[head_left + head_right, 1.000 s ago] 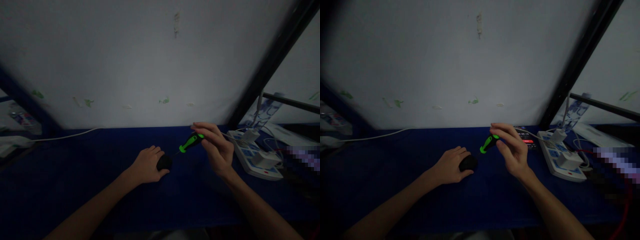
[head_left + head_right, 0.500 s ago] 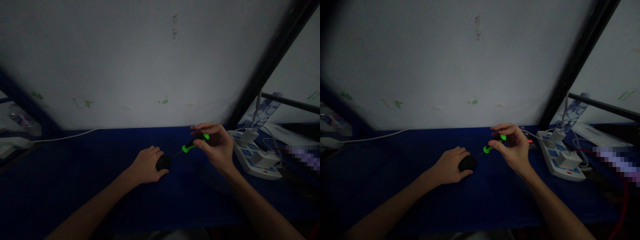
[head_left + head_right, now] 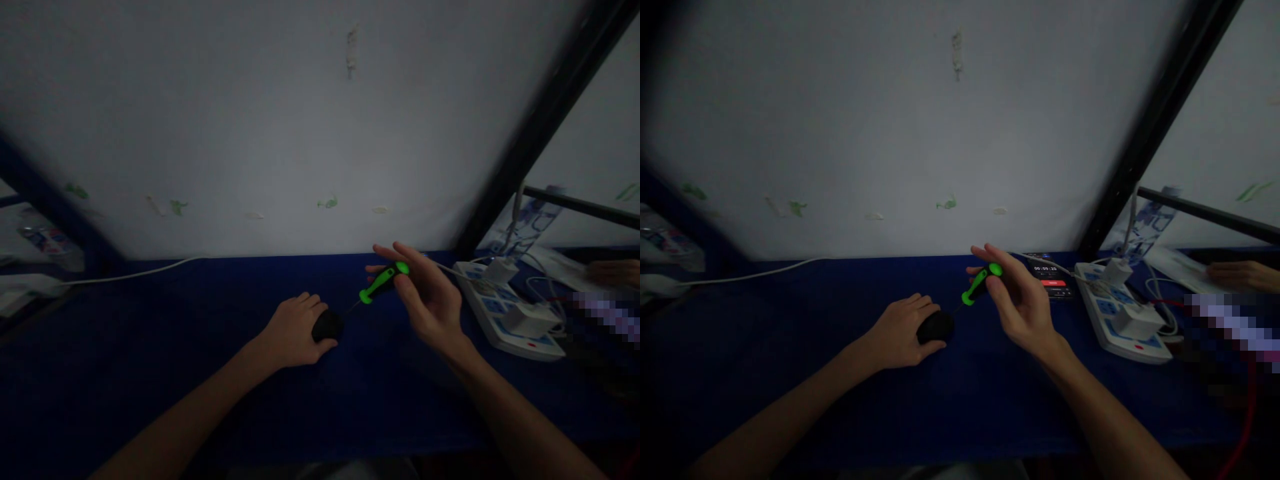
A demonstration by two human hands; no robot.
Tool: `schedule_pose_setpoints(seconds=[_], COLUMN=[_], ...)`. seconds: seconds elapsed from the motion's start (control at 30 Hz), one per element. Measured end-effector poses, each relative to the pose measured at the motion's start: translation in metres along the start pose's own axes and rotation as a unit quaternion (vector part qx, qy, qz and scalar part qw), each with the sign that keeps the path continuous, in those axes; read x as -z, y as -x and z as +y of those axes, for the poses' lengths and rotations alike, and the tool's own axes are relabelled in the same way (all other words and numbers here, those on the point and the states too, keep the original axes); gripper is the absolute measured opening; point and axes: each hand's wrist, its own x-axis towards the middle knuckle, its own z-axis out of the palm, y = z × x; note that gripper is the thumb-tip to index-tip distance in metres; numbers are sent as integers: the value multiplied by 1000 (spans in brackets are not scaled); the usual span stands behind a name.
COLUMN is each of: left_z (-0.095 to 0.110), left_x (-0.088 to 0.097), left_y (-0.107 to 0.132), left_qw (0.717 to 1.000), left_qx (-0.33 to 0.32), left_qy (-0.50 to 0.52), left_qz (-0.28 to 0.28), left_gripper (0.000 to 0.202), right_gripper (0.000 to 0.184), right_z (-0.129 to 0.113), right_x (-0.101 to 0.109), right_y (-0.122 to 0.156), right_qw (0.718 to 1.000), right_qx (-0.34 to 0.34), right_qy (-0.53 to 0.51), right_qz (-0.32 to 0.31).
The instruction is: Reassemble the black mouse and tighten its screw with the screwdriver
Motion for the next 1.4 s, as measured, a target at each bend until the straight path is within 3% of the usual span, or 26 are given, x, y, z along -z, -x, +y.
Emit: schedule_pose_setpoints(seconds=[0.13,0.23,0.4,0.47,0.63,0.8,0.97,1.13,1.23,1.4], left_z=[1,1,0,0,0,0,0,1,1,1], left_x=[1,1,0,0,-1,-1,-1,0,1,0], left_y=[0,0,0,0,0,0,0,0,0,0], left_qw=[1000,1000,1000,1000,1000,1000,1000,1000,1000,1000], left_qx=[6,7,3,1,1,-2,5,2,4,6], left_qy=[-3,-2,1,-1,-1,1,1,2,3,3], left_qz=[-6,-4,-1,0,3,6,2,1,0,-2], left_gripper=[47,47,47,46,45,45,46,45,44,45], right_gripper=[34,41,38,32,32,33,43,42,30,30], right_z=[2,2,3,3,4,7,-2,0,0,-1], right_x=[-1,-1,1,2,3,5,6,5,7,5], right_y=[2,2,-2,-4,-1,-3,-5,-7,-7,-6], right_qw=[998,998,994,993,998,988,989,986,987,997], right_qx=[29,13,45,56,10,89,72,105,97,50], right_qy=[47,61,95,106,61,118,128,132,128,62], right_qz=[-3,-27,32,25,10,35,-29,15,5,-8])
